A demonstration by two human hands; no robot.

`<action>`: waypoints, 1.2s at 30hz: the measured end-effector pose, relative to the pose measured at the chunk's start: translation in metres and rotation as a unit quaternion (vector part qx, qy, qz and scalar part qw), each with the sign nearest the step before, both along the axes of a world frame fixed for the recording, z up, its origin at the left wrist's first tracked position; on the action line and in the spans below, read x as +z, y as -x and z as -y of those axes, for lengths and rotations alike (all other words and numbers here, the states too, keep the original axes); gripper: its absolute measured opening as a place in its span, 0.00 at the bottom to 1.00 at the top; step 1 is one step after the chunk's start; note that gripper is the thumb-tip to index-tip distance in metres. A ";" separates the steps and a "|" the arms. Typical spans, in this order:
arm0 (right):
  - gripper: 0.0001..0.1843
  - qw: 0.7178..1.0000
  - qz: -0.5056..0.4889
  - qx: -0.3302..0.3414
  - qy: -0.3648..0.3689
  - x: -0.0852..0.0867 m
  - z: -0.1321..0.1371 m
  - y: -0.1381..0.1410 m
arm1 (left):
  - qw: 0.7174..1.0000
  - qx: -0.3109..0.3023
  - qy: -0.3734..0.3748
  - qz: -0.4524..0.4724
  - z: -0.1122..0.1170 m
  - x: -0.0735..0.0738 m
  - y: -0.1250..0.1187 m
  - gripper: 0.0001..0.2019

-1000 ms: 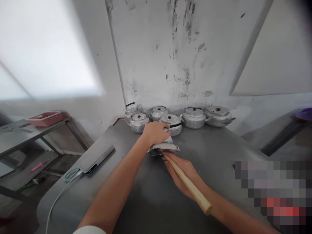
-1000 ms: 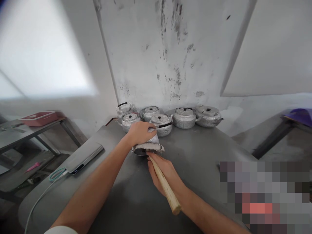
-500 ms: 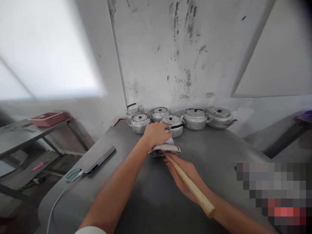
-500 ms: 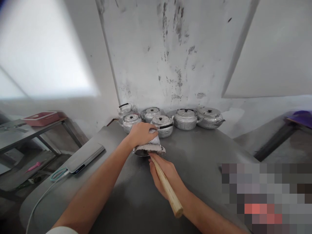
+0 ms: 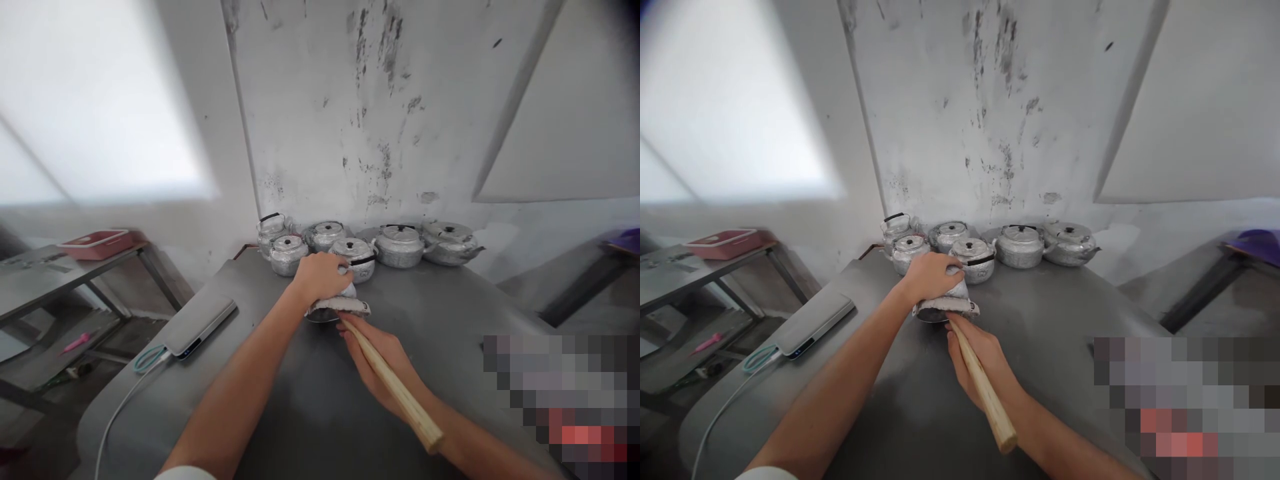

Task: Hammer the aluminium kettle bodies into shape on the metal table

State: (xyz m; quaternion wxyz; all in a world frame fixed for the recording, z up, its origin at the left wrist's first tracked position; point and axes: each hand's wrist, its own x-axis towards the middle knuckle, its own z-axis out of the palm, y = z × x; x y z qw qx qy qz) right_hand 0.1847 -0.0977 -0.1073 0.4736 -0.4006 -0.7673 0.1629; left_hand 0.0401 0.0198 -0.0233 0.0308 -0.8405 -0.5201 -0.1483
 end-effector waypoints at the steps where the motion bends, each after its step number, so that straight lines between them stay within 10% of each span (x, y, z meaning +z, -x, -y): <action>1: 0.18 1.000 0.001 0.003 -0.003 0.000 0.000 0.000 | 1.000 0.000 -0.001 0.000 0.000 0.000 0.000 0.19; 36: 0.18 1.000 0.005 0.009 0.010 -0.003 0.000 0.001 | 1.000 0.001 0.004 0.008 0.001 0.001 0.000 0.19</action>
